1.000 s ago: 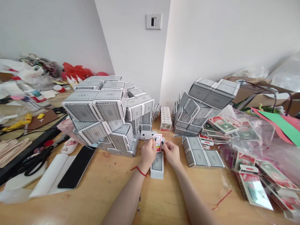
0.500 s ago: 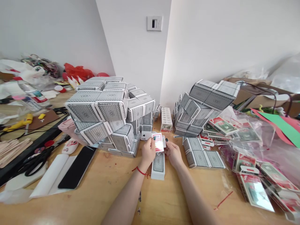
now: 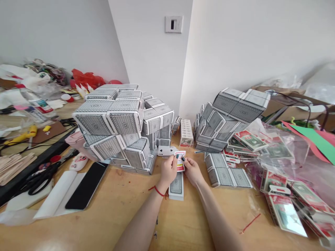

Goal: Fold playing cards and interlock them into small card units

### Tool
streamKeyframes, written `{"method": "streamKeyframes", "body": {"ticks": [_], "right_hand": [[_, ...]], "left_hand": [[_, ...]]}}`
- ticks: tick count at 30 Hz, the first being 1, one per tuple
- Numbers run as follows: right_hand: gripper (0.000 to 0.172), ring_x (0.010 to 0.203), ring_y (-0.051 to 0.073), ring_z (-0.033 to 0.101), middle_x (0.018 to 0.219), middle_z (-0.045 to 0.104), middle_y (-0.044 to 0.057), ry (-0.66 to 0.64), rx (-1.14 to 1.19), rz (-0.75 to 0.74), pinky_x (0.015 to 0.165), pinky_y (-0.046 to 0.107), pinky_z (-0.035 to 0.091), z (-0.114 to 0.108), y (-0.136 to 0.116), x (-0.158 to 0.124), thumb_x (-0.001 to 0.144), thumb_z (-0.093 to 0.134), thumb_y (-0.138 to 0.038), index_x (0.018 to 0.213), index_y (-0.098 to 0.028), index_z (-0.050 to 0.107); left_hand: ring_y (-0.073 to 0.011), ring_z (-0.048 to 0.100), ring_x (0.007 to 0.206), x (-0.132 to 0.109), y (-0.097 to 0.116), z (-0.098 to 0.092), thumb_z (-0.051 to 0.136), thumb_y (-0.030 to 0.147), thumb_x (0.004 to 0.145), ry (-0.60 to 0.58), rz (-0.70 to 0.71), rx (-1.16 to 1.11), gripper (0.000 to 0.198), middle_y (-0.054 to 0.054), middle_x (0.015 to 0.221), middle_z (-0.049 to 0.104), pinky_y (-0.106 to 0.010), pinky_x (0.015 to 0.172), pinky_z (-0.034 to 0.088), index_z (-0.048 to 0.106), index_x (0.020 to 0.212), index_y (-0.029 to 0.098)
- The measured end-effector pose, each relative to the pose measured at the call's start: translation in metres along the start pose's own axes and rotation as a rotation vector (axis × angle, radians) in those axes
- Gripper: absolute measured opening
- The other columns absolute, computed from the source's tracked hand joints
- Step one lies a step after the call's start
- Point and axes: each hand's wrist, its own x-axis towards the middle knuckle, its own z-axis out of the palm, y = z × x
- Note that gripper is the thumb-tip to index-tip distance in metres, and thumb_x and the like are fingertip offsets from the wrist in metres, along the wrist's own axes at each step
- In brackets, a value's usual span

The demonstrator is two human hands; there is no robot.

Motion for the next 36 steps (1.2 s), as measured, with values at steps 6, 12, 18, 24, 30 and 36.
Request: {"method": "streamKeyframes", "body": {"ticks": [6,12,18,24,30,36], "right_hand": [[0.031,0.048,0.011,0.038,0.052,0.044,-0.004,0.127,-0.362,-0.205,0.047,0.023,0.032,0.002,0.001,-0.003,0.073,0.052,-0.046,0.060,-0.020,0.041],[0.025,0.051,0.012,0.039,0.055,0.042,-0.003,0.088,-0.448,-0.290,0.049,0.023,0.033,0.006,0.000,-0.006,0.077,0.047,-0.040,0.063,-0.021,0.040],[0.020,0.054,0.012,0.043,0.059,0.046,-0.002,0.008,-0.468,-0.297,0.051,0.023,0.036,0.007,0.005,-0.007,0.077,0.047,-0.037,0.067,-0.020,0.044],[0.016,0.066,0.016,0.051,0.071,0.054,0.002,-0.167,-0.476,-0.345,0.061,0.027,0.041,0.011,0.002,-0.008,0.079,0.045,-0.033,0.077,-0.019,0.050],[0.016,0.056,0.015,0.047,0.061,0.050,0.001,-0.095,-0.639,-0.431,0.053,0.025,0.038,0.018,0.005,-0.012,0.080,0.042,-0.030,0.068,-0.020,0.047],[0.015,0.062,0.017,0.052,0.068,0.057,0.004,-0.014,-0.662,-0.454,0.059,0.028,0.040,0.017,0.005,-0.015,0.079,0.044,-0.029,0.072,-0.020,0.052]], "left_hand": [[-0.0102,0.042,0.051,0.003,-0.002,-0.006,0.041,0.034,0.080,-0.034,-0.051,-0.086,0.030,0.000,0.054,0.052,-0.022,0.052,0.030,0.052,0.059,0.016],[-0.0158,0.056,0.076,0.013,0.006,-0.019,0.054,0.031,0.071,-0.265,-0.143,-0.559,0.026,-0.005,0.082,0.064,-0.027,0.073,0.042,0.062,0.089,0.014],[-0.0193,0.060,0.075,0.015,0.003,-0.011,0.065,0.026,0.061,-0.229,-0.276,-0.583,0.033,-0.009,0.083,0.067,-0.029,0.069,0.046,0.063,0.090,0.011],[-0.0197,0.061,0.079,0.013,-0.002,-0.010,0.060,0.026,0.066,-0.043,-0.243,-0.476,0.022,-0.009,0.088,0.067,-0.029,0.070,0.047,0.064,0.082,0.011],[-0.0196,0.062,0.078,0.013,0.000,-0.010,0.061,0.025,0.064,0.056,-0.208,-0.408,0.023,-0.009,0.087,0.067,-0.029,0.070,0.047,0.064,0.083,0.011],[-0.0169,0.060,0.072,0.014,0.001,-0.005,0.062,0.028,0.063,0.038,-0.250,-0.477,0.022,-0.006,0.077,0.066,-0.028,0.068,0.046,0.062,0.078,0.012]]}}
